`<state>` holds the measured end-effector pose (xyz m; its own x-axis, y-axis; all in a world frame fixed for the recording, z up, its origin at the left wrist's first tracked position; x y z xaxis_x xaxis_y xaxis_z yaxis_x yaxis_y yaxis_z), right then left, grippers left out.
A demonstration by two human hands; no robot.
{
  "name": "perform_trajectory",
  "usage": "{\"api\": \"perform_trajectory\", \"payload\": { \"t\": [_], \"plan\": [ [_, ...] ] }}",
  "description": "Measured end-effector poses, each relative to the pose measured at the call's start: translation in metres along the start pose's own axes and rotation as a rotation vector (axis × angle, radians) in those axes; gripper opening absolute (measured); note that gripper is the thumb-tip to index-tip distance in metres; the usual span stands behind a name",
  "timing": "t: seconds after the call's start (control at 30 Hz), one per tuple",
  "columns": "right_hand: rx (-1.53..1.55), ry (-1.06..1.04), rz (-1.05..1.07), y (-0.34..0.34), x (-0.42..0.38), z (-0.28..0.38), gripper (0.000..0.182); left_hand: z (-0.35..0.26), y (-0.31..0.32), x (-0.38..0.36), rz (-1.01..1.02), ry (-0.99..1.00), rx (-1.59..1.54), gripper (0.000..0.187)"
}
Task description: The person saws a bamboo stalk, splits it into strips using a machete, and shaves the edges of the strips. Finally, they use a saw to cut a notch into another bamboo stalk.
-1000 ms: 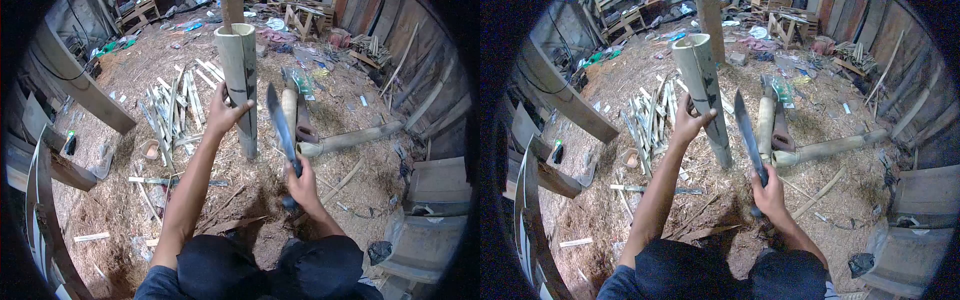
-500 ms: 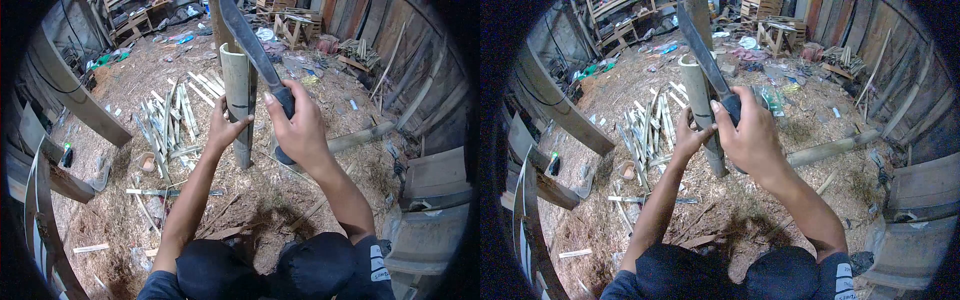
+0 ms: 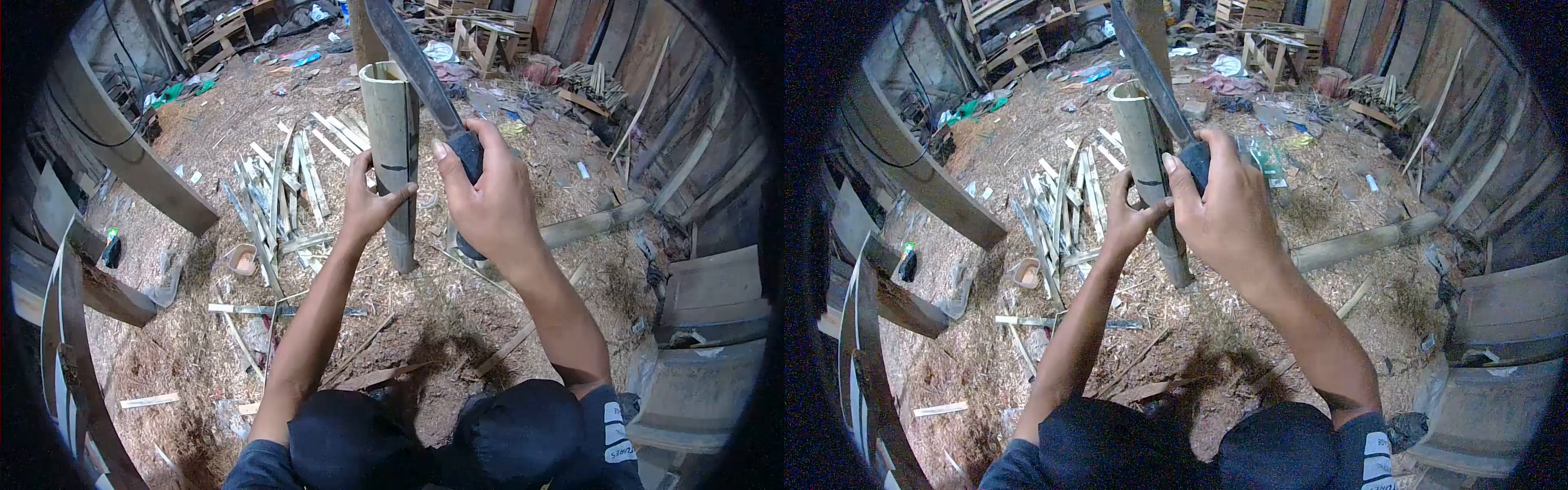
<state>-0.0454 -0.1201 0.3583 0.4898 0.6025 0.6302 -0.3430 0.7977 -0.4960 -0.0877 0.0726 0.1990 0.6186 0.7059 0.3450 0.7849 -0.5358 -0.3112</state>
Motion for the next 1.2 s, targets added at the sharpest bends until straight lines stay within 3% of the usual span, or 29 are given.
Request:
{"api": "perform_trajectory", "payload": {
  "t": [0.07, 0.17, 0.27, 0.6, 0.67, 0.77, 0.9, 1.0, 1.03, 1.1, 1.13, 1.2],
  "plan": [
    [0.000, -0.010, -0.008, 0.002, 0.000, -0.001, 0.039, 0.002, 0.004, -0.001, 0.035, -0.124, -0.231, 0.085],
    [-0.029, -0.047, -0.041, 0.003, 0.002, -0.003, 0.039, -0.003, 0.003, -0.004, 0.076, -0.177, -0.330, 0.085],
    [0.025, 0.000, -0.021, 0.003, 0.002, -0.005, 0.039, -0.002, 0.001, -0.001, 0.060, -0.111, -0.185, 0.084],
    [-0.055, -0.001, 0.016, 0.011, 0.003, -0.013, 0.040, -0.012, 0.005, -0.007, 0.145, -0.154, -0.302, 0.086],
    [-0.088, -0.057, -0.002, 0.012, 0.001, -0.015, 0.040, -0.003, 0.003, -0.006, 0.114, 0.033, -0.156, 0.088],
    [-0.055, 0.020, 0.049, 0.011, -0.008, -0.017, 0.038, -0.005, -0.008, -0.010, 0.124, -0.088, -0.374, 0.081],
    [-0.089, 0.128, 0.213, 0.028, -0.028, -0.038, 0.040, -0.055, -0.021, 0.014, -0.104, 0.045, -0.285, 0.078],
    [-0.133, 0.199, 0.305, 0.038, -0.038, -0.042, 0.044, -0.080, -0.024, 0.047, -0.161, 0.159, -0.239, 0.096],
    [-0.129, 0.208, 0.310, 0.041, -0.042, -0.044, 0.044, -0.078, -0.023, 0.062, -0.179, 0.256, -0.202, 0.095],
    [-0.102, 0.249, 0.365, 0.053, -0.050, -0.053, 0.044, -0.104, -0.026, 0.060, -0.087, 0.182, -0.239, 0.090],
    [-0.167, 0.113, 0.307, 0.059, -0.060, -0.057, 0.042, -0.102, -0.024, 0.065, -0.082, 0.174, -0.237, 0.090],
    [-0.169, 0.096, 0.313, 0.072, -0.076, -0.071, 0.041, -0.097, -0.023, 0.076, -0.093, 0.237, -0.248, 0.079]
  ]
}}
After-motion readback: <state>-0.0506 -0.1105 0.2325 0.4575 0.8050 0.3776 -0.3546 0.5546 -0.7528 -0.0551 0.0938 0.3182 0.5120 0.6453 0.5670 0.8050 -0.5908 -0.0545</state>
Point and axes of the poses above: each hand's wrist, its own x-axis towards the middle knuckle, its own y-axis out of the palm, z = x × y, the point moved 2 cm from there along x, towards the middle knuckle, and after that the axes turned 12 degrees about -y, right-handed, at the moved point
